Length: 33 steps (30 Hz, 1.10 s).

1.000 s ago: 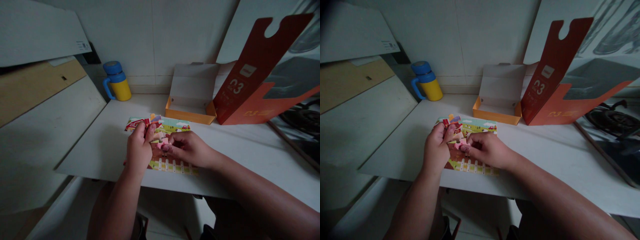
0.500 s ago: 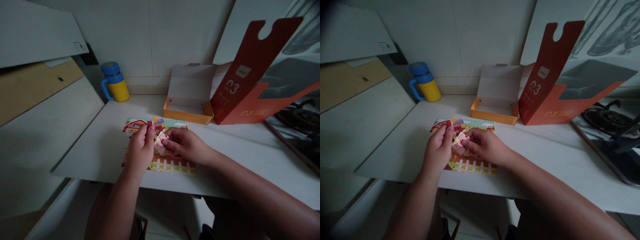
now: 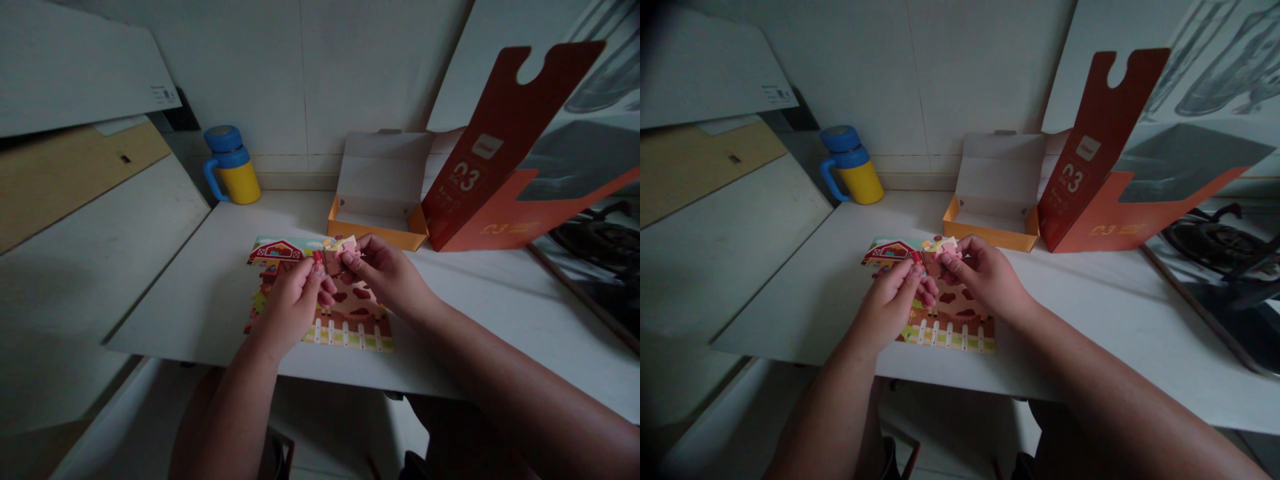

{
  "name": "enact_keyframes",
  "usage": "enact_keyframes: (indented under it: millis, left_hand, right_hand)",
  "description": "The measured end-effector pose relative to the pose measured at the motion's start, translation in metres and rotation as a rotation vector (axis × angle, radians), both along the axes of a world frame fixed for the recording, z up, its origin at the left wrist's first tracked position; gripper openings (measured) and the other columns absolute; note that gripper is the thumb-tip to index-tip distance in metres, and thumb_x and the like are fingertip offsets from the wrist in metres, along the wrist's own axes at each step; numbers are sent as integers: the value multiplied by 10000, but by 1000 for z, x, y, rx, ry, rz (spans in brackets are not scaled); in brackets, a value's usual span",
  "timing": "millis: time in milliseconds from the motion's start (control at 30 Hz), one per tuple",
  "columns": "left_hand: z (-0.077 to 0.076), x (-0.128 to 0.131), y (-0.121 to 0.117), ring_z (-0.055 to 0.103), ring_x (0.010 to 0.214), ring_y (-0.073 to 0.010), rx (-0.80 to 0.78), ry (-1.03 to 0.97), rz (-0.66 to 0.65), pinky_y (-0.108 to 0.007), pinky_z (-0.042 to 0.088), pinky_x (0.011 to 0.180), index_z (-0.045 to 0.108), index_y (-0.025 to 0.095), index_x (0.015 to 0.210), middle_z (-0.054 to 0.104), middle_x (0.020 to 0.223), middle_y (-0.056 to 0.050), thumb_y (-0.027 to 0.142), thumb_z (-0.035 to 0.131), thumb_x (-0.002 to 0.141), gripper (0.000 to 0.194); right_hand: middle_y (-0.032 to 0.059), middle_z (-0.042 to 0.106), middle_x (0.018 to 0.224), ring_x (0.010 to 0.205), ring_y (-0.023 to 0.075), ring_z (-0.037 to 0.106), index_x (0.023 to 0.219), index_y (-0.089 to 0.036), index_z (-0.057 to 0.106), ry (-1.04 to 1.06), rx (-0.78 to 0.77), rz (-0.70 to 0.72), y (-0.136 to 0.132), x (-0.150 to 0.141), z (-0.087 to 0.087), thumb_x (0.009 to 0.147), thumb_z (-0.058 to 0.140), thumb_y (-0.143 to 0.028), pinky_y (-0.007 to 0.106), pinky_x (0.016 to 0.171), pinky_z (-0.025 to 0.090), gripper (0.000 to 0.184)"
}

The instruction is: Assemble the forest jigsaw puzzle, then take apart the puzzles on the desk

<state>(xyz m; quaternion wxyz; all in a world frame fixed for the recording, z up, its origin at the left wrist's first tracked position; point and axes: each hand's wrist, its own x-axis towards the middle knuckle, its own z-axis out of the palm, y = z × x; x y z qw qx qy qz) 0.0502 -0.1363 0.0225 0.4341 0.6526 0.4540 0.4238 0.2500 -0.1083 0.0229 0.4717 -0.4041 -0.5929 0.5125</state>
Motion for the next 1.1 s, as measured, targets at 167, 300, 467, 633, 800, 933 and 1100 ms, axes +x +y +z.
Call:
enact_keyframes:
  millis: [167, 300, 467, 633, 800, 933, 1100]
  left_hand:
    - [6, 4, -6, 709, 737, -154, 75, 191, -125, -305, 569, 721, 598, 229, 905, 743, 872, -46, 399, 411, 1110, 325]
    - [16, -14, -1, 723, 838, -199, 157, 389, -100, -342, 562, 776, 642, 246, 908, 759, 896, -59, 418, 395, 1103, 359]
    - [30, -70, 42, 723, 987, -277, 242, 942, 99, -396, 533, 906, 732, 233, 1003, 782, 1060, -118, 397, 386, 1062, 387]
    - [25, -96, 101, 725, 1003, -382, -34, 1344, 372, -440, 520, 890, 787, 112, 927, 774, 1049, -261, 352, 447, 981, 420]
    - [5, -90, 111, 718, 1048, -383, -4, 1324, 473, -437, 520, 897, 790, 51, 1047, 759, 1108, -295, 403, 389, 1003, 535]
    - [-5, -99, 110, 716, 1022, -376, -25, 1247, 482, -412, 520, 855, 777, 86, 1024, 770, 1050, -269, 566, 468, 972, 573]
    - [-9, -109, 119, 721, 922, -295, -69, 1077, 519, -333, 484, 747, 719, 158, 1068, 788, 1020, -144, 527, 578, 942, 414]
  right_hand:
    - [50, 709, 978, 769, 147, 676, 1108, -200, 630, 4, -118, 173, 2, 5, 2, 946, 725, -556, 278, 681, 568, 403]
    - [34, 704, 902, 719, 137, 633, 1040, -186, 659, -70, -105, 194, 3, 10, 3, 949, 709, -579, 259, 623, 503, 406]
    - [39, 733, 880, 696, 143, 608, 1003, -183, 684, -295, -110, 337, 10, 13, -9, 944, 701, -583, 258, 587, 461, 404]
    - [39, 734, 853, 654, 142, 590, 965, -190, 678, -488, -33, 335, 13, 14, -17, 942, 692, -551, 250, 540, 414, 361]
    - [26, 722, 818, 650, 148, 594, 919, -204, 649, -582, 18, 302, 14, 14, -18, 956, 663, -539, 252, 541, 398, 337]
    - [17, 698, 791, 645, 147, 585, 892, -210, 623, -617, 45, 281, 15, 14, -19, 961, 653, -535, 252, 539, 376, 333]
    - [-4, 662, 751, 617, 136, 550, 878, -211, 621, -649, 50, 285, 14, 13, -13, 965, 648, -510, 257, 537, 375, 313]
